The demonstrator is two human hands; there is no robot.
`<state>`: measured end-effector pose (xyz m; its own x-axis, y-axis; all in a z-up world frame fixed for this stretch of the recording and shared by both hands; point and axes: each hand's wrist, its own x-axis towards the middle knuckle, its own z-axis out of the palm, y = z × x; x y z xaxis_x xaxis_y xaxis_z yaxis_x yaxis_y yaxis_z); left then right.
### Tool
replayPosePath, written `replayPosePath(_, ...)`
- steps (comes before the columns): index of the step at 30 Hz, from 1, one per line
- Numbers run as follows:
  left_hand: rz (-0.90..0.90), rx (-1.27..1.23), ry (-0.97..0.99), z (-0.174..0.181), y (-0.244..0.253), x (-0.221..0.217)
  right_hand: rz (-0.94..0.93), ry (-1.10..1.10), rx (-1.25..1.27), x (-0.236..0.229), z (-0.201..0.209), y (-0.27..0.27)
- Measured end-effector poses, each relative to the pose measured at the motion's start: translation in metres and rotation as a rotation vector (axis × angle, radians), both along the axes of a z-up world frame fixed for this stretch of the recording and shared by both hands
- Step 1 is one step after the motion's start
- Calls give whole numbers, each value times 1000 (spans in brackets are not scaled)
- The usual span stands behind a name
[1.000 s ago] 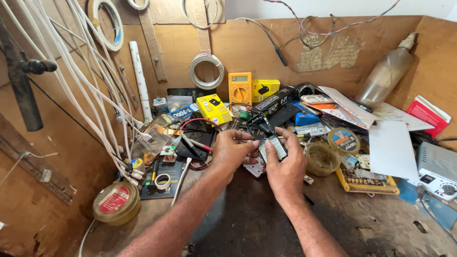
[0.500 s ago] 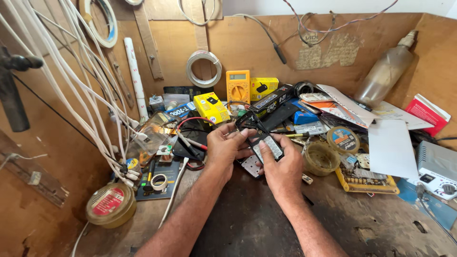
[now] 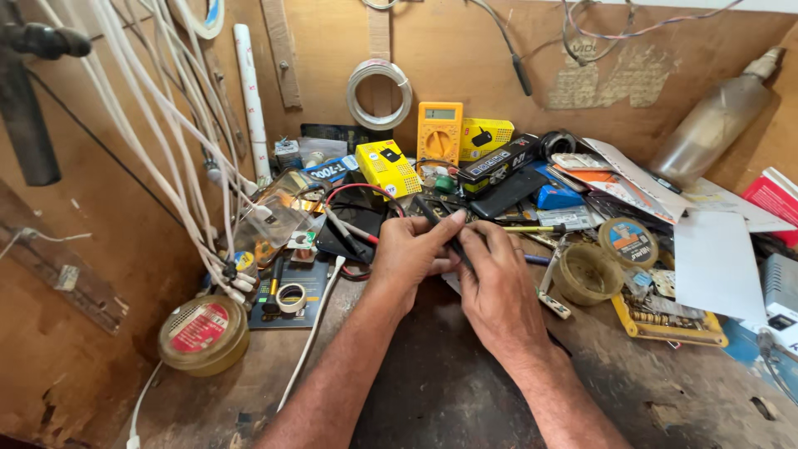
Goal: The person assembles a small electronic device by attaching a circuit board to a black plastic housing. They align the components, press them together, and adjust the fit by hand on a cluttered workbench.
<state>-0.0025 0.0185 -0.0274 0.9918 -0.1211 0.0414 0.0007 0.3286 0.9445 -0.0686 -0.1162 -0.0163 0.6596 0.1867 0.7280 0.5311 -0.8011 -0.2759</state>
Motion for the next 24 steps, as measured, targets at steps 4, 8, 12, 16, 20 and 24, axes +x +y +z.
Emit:
replayPosePath(4,-23,-158,62,-14,5,10,95,1,75,1,-2,3)
replayPosePath(8,29,-169,112,-19,2,13,89,-17,223,3,-4,2)
replayPosePath(12,-58,-211,78,-21,-2,11,21,46,272,2,-5,0)
replayPosePath(16,-73,-183,43,-23,-1,8,-49,20,257,3,-4,-1)
replayPosePath(20,-85,-149,36,-22,-4,7,-86,0,288,2,-3,-2)
replayPosePath(24,-125,-151,22,-21,-4,5,-122,-11,300,2,-2,-3)
